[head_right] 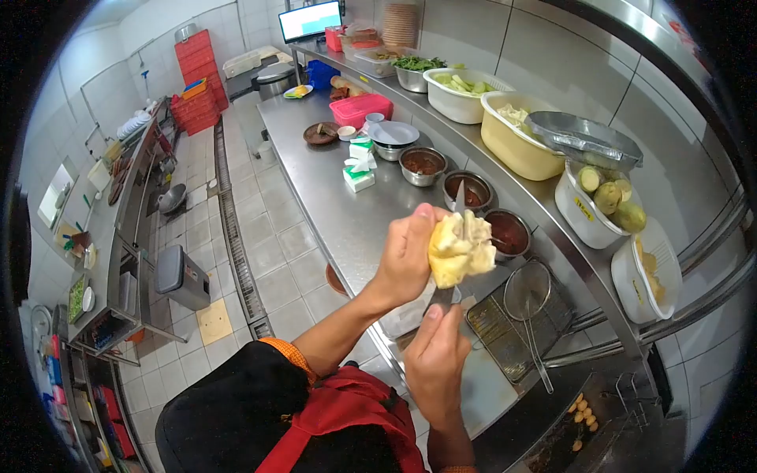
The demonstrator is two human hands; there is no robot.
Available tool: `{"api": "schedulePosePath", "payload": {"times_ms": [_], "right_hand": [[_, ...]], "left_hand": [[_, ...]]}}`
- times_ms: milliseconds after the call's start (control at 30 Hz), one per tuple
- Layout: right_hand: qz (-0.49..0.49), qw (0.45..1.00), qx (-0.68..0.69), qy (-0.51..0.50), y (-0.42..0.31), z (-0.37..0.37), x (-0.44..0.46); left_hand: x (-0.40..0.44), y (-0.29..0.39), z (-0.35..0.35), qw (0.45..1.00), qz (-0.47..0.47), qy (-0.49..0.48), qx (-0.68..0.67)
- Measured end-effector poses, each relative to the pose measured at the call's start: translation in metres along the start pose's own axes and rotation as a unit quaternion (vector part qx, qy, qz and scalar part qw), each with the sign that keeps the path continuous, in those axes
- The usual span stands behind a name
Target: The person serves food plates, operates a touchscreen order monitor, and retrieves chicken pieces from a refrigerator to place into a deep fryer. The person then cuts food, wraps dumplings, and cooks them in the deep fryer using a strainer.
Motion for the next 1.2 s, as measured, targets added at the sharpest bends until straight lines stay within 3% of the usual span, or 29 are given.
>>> {"api": "schedulePosePath", "payload": {"times_ms": [133,233,300,367,400,433,500,633,800,867,900,967,1000,1033,1100,1200], "right_hand": [[0.005,1.000,-0.010,0.023,0.003,-0.003,0.007],[0.029,0.996,-0.069,0.039,0.012,-0.003,0.010],[0.047,0.991,-0.115,0.048,0.022,-0.004,0.014],[0.076,0.983,-0.157,0.052,0.042,0.001,0.011],[0.077,0.983,-0.156,0.049,0.049,0.002,0.010],[0.078,0.980,-0.177,0.040,0.056,0.003,0.008],[0.081,0.977,-0.196,0.032,0.067,0.005,0.004],[0.109,0.982,-0.150,0.032,0.084,0.005,-0.004],[0.179,0.978,-0.111,-0.013,0.106,0.006,-0.012],[0.228,0.970,0.039,-0.081,0.137,0.012,-0.020],[0.243,0.966,0.035,-0.079,0.142,0.008,-0.029],[0.377,0.890,0.247,-0.065,0.138,0.000,-0.047],[0.380,0.889,0.254,-0.037,0.155,-0.003,-0.062],[0.366,0.915,0.168,-0.005,0.183,-0.007,-0.080],[0.378,0.918,-0.116,0.029,0.233,-0.015,-0.116],[0.376,0.897,-0.230,0.038,0.314,-0.021,-0.175]], "left_hand": [[-0.002,-0.014,0.000,0.995,-0.011,-0.101,0.022],[0.006,-0.021,0.005,0.991,-0.005,-0.069,0.113],[0.005,-0.033,0.001,0.996,-0.027,-0.051,0.065],[-0.005,-0.045,0.001,0.970,-0.157,-0.147,0.112],[-0.012,-0.052,0.001,0.972,-0.102,-0.135,0.165],[-0.018,-0.059,0.002,0.971,-0.106,-0.134,0.167],[-0.029,-0.073,0.003,0.975,-0.200,-0.083,0.054],[-0.049,-0.103,0.000,0.969,-0.233,-0.070,-0.044],[-0.062,-0.118,-0.002,0.963,-0.257,-0.083,0.012],[-0.069,-0.127,-0.009,0.949,-0.298,-0.093,0.034],[-0.074,-0.137,-0.018,0.945,-0.300,-0.107,0.075],[-0.090,-0.150,-0.039,0.928,-0.349,-0.104,0.076],[-0.101,-0.164,-0.064,0.942,-0.310,-0.118,0.040],[-0.106,-0.151,-0.077,0.926,-0.370,-0.078,0.009],[-0.122,-0.144,-0.121,0.916,-0.394,-0.044,0.057],[-0.142,-0.118,-0.168,0.871,-0.476,0.026,0.119]]}}
Point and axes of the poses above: each hand's wrist, its own x-axis towards the middle knuckle, its own z-axis out of the palm, y = z × x, the point moved 2 cm from there along x, towards the middle knuckle, and after that the axes turned 6 degrees about z, right-handed, at the moved point
